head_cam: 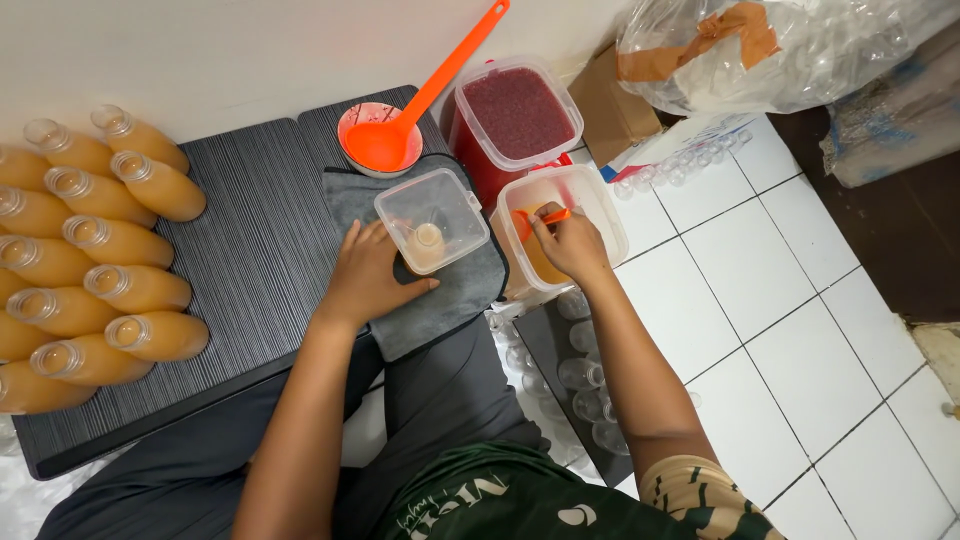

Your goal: The person scoops orange liquid from a container using an orange ladle and pours it into small plastic bottles placed on a tray. After filling one bottle, they place it among other filled bottles and repeat the process with another empty bottle.

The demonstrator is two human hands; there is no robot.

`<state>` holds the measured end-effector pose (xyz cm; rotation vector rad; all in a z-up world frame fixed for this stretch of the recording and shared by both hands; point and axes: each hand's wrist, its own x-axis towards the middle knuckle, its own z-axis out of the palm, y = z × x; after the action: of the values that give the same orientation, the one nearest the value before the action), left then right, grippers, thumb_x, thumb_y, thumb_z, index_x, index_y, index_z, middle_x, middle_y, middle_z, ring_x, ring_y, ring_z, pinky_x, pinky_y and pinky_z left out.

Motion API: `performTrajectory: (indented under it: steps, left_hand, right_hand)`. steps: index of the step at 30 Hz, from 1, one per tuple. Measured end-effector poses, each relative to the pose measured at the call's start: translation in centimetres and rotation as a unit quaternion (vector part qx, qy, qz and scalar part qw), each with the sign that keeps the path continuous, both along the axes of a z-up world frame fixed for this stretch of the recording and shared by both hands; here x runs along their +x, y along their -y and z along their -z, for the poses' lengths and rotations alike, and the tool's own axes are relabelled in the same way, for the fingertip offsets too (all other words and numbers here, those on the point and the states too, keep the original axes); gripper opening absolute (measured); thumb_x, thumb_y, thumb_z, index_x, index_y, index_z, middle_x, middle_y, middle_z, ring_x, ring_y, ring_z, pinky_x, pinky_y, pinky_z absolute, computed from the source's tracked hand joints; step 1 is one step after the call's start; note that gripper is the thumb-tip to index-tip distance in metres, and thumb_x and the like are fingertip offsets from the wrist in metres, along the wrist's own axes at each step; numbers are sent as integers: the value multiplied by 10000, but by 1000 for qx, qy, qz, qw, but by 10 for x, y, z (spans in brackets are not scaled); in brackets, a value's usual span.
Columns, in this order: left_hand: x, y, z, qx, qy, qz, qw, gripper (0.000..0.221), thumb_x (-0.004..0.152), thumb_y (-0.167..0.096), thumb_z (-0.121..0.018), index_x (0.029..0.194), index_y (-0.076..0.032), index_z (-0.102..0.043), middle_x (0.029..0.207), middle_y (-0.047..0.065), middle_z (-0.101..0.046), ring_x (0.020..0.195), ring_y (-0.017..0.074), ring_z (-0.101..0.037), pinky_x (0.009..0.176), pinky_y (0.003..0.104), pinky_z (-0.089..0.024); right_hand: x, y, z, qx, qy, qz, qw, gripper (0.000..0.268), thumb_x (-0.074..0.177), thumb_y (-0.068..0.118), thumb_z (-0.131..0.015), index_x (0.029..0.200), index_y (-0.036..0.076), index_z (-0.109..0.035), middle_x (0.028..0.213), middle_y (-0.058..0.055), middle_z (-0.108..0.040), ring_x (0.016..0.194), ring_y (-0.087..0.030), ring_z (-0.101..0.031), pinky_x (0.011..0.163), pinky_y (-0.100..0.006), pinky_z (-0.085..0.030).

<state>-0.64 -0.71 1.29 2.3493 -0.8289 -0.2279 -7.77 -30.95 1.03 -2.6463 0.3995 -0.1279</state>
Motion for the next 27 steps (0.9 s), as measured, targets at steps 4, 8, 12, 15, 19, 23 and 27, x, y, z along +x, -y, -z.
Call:
performTrajectory:
  steps: [4, 8, 12, 15, 19, 23, 27]
  left_hand:
    - [-12, 4, 5, 48, 23, -12, 999, 848, 681, -583, -768, 1341, -99, -548, 1425, 83, -523, 1405, 256, -378, 1188, 567, -164]
    - [-20, 3, 36, 16, 105, -70, 992, 926, 655, -512, -811, 1370, -16, -493, 1378, 162, -517, 1369, 328, -421, 1152, 596, -223]
    - [-20, 2, 41, -18, 116, -75, 990, 908, 643, -481, -831, 1352, -15, -509, 1354, 158, -528, 1360, 344, -432, 1151, 594, -219]
    - [-22, 1, 40, -32, 121, -76, 989, 883, 640, -483, -834, 1333, -25, -531, 1324, 150, -548, 1345, 348, -448, 1145, 594, -234]
    - [-26, 0, 32, -44, 111, -80, 990, 811, 654, -444, -833, 1291, -21, -562, 1290, 146, -565, 1338, 349, -460, 1146, 583, -233]
    - [-24, 0, 33, -60, 117, -80, 988, 758, 664, -428, -832, 1264, -37, -584, 1265, 130, -576, 1321, 344, -476, 1141, 576, -245]
    - [-24, 0, 30, -65, 108, -77, 989, 719, 682, -445, -822, 1240, -46, -609, 1250, 121, -579, 1318, 346, -475, 1137, 585, -241]
  right_hand:
    - [0, 14, 16, -10, 19, 13, 1000, 227, 978, 368, -567, 1008, 165, -664, 788, -80, -716, 894, -323, -670, 782, -454, -530]
    - [-2, 18, 21, 37, 112, 27, 993, 184, 984, 336, -596, 955, 165, -658, 706, -59, -698, 677, -276, -694, 645, -374, -533]
    - [-6, 19, 22, 74, 221, 35, 972, 170, 977, 268, -643, 861, 147, -664, 651, -43, -680, 594, -257, -669, 567, -322, -513]
    - [-9, 18, 20, 72, 270, 38, 959, 215, 987, 261, -655, 805, 146, -666, 614, -43, -668, 578, -251, -652, 555, -308, -501]
    - [-13, 24, 28, 85, 303, 50, 948, 213, 983, 280, -659, 799, 173, -676, 599, -4, -652, 561, -196, -633, 565, -277, -496]
    - [-15, 16, 17, 100, 358, 28, 928, 260, 1011, 217, -602, 804, 67, -648, 616, -102, -638, 551, -247, -592, 577, -327, -473]
    - [-17, 16, 16, 114, 367, 15, 923, 287, 1029, 208, -563, 809, 39, -633, 636, -135, -635, 562, -261, -582, 595, -345, -471]
